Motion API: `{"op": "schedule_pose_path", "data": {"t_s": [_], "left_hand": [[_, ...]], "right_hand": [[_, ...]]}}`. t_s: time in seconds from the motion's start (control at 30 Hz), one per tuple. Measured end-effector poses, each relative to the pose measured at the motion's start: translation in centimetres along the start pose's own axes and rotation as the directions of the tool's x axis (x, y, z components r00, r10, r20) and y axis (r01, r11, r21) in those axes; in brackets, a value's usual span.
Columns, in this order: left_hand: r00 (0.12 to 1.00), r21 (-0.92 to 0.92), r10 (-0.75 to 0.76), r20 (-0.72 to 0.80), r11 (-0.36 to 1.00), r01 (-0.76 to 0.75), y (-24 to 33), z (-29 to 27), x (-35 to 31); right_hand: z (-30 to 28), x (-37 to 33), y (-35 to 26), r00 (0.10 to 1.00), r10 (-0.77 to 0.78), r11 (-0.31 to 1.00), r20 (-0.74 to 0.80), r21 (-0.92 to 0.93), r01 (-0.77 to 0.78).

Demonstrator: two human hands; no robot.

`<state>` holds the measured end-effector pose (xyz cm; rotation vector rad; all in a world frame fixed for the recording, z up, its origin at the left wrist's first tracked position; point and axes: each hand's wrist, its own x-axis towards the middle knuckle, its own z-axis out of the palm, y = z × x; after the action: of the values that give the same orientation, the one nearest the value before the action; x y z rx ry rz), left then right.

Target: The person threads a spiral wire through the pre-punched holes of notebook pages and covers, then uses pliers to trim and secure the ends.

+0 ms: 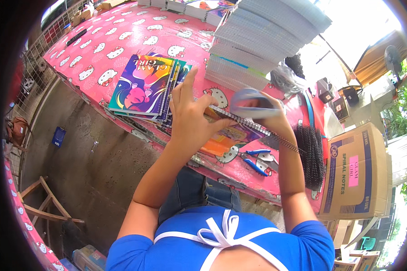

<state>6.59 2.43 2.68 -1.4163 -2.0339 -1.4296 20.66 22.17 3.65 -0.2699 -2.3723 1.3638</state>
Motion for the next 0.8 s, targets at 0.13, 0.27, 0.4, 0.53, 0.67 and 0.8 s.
{"op": "schedule_pose_path", "data": {"t_s": [0.13, 0.27, 0.4, 0.53, 0.67, 0.8], "left_hand": [[0.995, -0.039, -0.058, -0.082, 0.998, 0.055, -0.6, -0.5, -0.6], [0.988, -0.261, -0.145, -0.061, 0.957, 0.124, -1.3, -0.1, -0.5], [0.961, -0.504, -0.257, -0.103, 0.846, 0.172, -3.3, 0.1, -0.8], [0.891, -0.824, -0.45, 0.055, 0.483, 0.294, -4.9, -0.7, -1.7], [0.856, -0.837, -0.501, 0.125, 0.41, 0.362, -5.6, -1.2, -1.4], [0.868, -0.883, -0.45, 0.212, 0.292, 0.367, -6.6, -1.8, -1.1]], "right_hand": [[0.3, 0.4, 0.1, 1.0, 0.001, 0.935, -0.006, 0.355, 0.001], [1.4, 1.7, 0.3, 0.992, 0.034, 0.987, -0.125, -0.149, -0.053], [1.7, 2.4, -0.7, 1.0, -0.003, 0.981, -0.018, 0.196, 0.007], [2.7, 3.3, -1.2, 1.0, -0.023, 1.0, -0.021, 0.011, 0.023], [3.4, 4.2, -2.1, 0.999, 0.04, 0.978, -0.018, -0.204, -0.043], [3.5, 4.4, -1.2, 0.998, -0.024, 0.977, 0.053, 0.214, 0.012]]}}
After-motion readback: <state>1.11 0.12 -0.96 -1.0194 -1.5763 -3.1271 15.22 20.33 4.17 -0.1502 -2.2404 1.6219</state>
